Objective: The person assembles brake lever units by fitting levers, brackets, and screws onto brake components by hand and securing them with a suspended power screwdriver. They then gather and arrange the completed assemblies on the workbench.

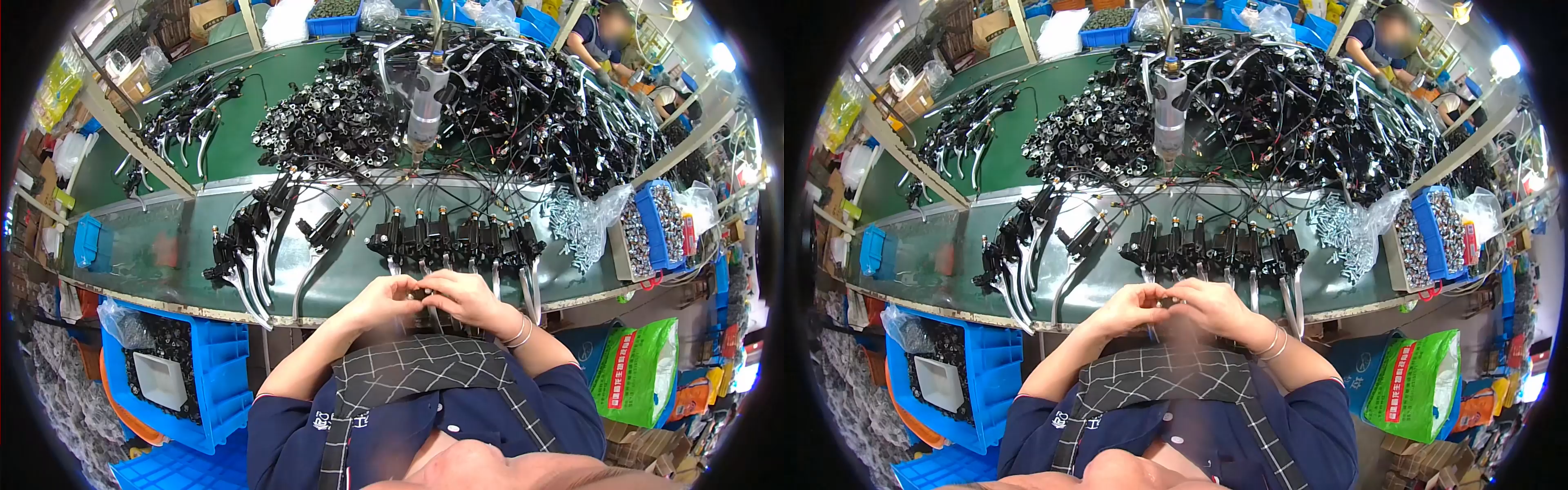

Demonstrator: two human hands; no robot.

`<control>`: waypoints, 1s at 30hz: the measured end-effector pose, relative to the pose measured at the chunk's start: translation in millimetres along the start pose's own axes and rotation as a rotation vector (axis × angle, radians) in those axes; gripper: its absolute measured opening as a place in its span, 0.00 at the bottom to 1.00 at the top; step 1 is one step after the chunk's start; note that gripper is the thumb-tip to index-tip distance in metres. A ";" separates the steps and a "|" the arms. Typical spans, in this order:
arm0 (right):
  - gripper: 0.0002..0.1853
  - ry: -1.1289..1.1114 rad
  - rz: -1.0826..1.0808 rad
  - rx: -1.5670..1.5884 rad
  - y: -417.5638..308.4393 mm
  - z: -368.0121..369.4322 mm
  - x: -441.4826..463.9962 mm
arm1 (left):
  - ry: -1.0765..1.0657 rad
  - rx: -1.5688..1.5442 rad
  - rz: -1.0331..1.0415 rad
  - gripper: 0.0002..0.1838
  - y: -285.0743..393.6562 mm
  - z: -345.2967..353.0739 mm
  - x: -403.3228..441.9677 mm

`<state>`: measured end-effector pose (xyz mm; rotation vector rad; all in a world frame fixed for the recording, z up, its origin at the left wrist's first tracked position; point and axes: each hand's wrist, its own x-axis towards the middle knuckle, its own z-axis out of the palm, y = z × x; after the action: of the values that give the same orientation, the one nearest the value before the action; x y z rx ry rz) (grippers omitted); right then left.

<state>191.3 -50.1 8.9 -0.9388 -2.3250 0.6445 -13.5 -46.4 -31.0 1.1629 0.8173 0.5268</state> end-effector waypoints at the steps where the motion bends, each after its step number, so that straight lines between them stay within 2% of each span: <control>1: 0.14 0.019 -0.013 0.017 3.1 1.8 0.4 | 0.022 0.027 0.040 0.11 -2.2 -0.6 1.1; 4: 0.14 0.097 -0.008 0.015 16.6 9.4 5.0 | 0.402 0.744 0.614 0.14 -3.4 3.0 9.3; 7: 0.13 0.237 0.054 0.036 24.0 8.3 22.2 | 0.664 1.032 0.627 0.17 18.1 1.9 16.5; 10: 0.11 0.244 0.022 -0.098 33.4 2.4 42.2 | 0.776 1.275 0.676 0.17 28.3 -12.8 31.2; 13: 0.09 0.294 0.026 -0.169 38.2 -9.0 49.8 | 0.716 1.221 0.595 0.14 27.0 -28.1 34.0; 14: 0.07 0.357 0.021 -0.162 41.1 -15.6 52.7 | 0.688 1.227 0.582 0.14 25.7 -31.7 34.3; 17: 0.08 0.560 -0.003 -0.235 54.8 -45.4 71.1 | 0.614 1.184 0.563 0.14 23.8 -37.7 37.5; 19: 0.14 0.689 0.075 -0.016 68.2 -66.5 95.1 | 0.629 1.112 0.557 0.15 19.2 -41.5 39.0; 21: 0.24 0.758 0.120 -0.065 88.4 -84.6 120.5 | 0.648 1.016 0.552 0.15 17.7 -45.2 41.6; 23: 0.33 0.783 0.145 -0.112 108.8 -89.9 144.5 | 0.670 0.891 0.529 0.15 14.0 -46.4 40.5; 24: 0.38 0.762 0.162 0.013 125.6 -88.1 158.0 | 0.656 0.952 0.586 0.15 12.5 -46.9 41.8; 25: 0.39 0.797 0.106 0.116 131.0 -83.0 174.0 | 0.651 1.037 0.572 0.15 12.8 -45.8 42.4; 27: 0.36 0.574 0.053 0.600 120.0 -83.3 188.7 | 0.649 1.183 0.533 0.15 20.4 -39.7 38.3; 28: 0.32 0.591 0.211 0.376 133.1 -81.4 196.2 | 0.626 1.186 0.528 0.15 20.0 -40.2 39.8; 30: 0.31 0.557 0.224 0.512 123.1 -78.8 202.8 | 0.575 1.190 0.520 0.15 18.7 -41.4 42.8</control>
<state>176.5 195.3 54.3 -0.9790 -1.4831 0.8805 -19.3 15.7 -32.6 2.4195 1.4042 0.8569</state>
